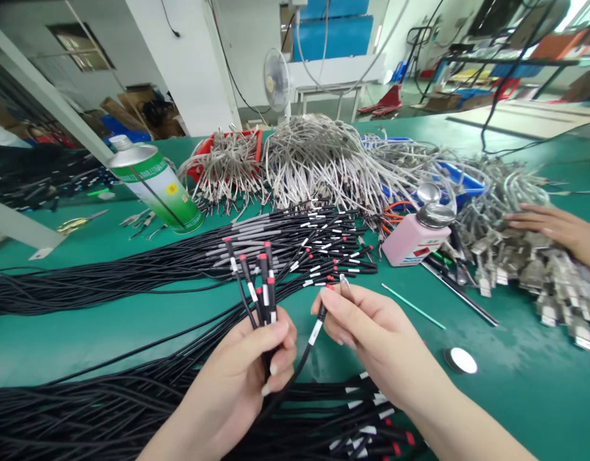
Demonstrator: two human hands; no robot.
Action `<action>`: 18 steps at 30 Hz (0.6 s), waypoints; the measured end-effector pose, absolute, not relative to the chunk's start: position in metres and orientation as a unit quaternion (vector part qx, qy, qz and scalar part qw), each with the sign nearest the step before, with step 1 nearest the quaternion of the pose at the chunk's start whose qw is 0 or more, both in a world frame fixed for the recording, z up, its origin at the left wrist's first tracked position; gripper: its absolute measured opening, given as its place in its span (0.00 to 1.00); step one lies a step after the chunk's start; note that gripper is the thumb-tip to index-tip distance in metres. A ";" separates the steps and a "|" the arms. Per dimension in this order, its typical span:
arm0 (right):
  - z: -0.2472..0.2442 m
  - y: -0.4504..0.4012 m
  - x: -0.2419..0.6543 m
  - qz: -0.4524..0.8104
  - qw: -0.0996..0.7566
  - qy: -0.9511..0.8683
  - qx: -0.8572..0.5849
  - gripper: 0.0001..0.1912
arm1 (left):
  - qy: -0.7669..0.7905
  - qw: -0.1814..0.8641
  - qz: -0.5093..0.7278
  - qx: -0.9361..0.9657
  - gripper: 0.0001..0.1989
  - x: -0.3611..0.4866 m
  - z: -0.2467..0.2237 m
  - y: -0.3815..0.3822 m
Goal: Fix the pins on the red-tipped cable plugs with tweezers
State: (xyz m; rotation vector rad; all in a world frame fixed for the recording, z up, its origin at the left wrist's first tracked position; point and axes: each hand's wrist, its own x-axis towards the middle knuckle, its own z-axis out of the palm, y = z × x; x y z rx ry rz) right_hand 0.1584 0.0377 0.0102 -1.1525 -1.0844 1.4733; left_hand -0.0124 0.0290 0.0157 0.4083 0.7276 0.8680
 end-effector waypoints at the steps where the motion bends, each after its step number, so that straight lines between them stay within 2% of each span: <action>1: 0.009 0.037 0.158 0.603 0.471 -0.440 -0.470 0.14 | 0.341 0.832 0.389 0.202 0.05 -0.012 0.016 0.029; 4: 0.005 0.036 0.158 0.608 0.467 -0.433 -0.474 0.13 | 0.346 0.838 0.358 0.223 0.04 -0.012 0.015 0.027; 11: -0.001 0.033 0.158 0.589 0.462 -0.445 -0.492 0.13 | 0.364 0.835 0.341 0.231 0.08 -0.010 0.015 0.025; 16: 0.008 0.032 0.163 0.523 0.498 -0.470 -0.508 0.17 | 0.376 0.827 0.359 0.214 0.14 -0.010 0.015 0.023; 18: 0.014 0.029 0.164 0.453 0.498 -0.499 -0.545 0.18 | 0.376 0.823 0.370 0.210 0.16 -0.010 0.014 0.023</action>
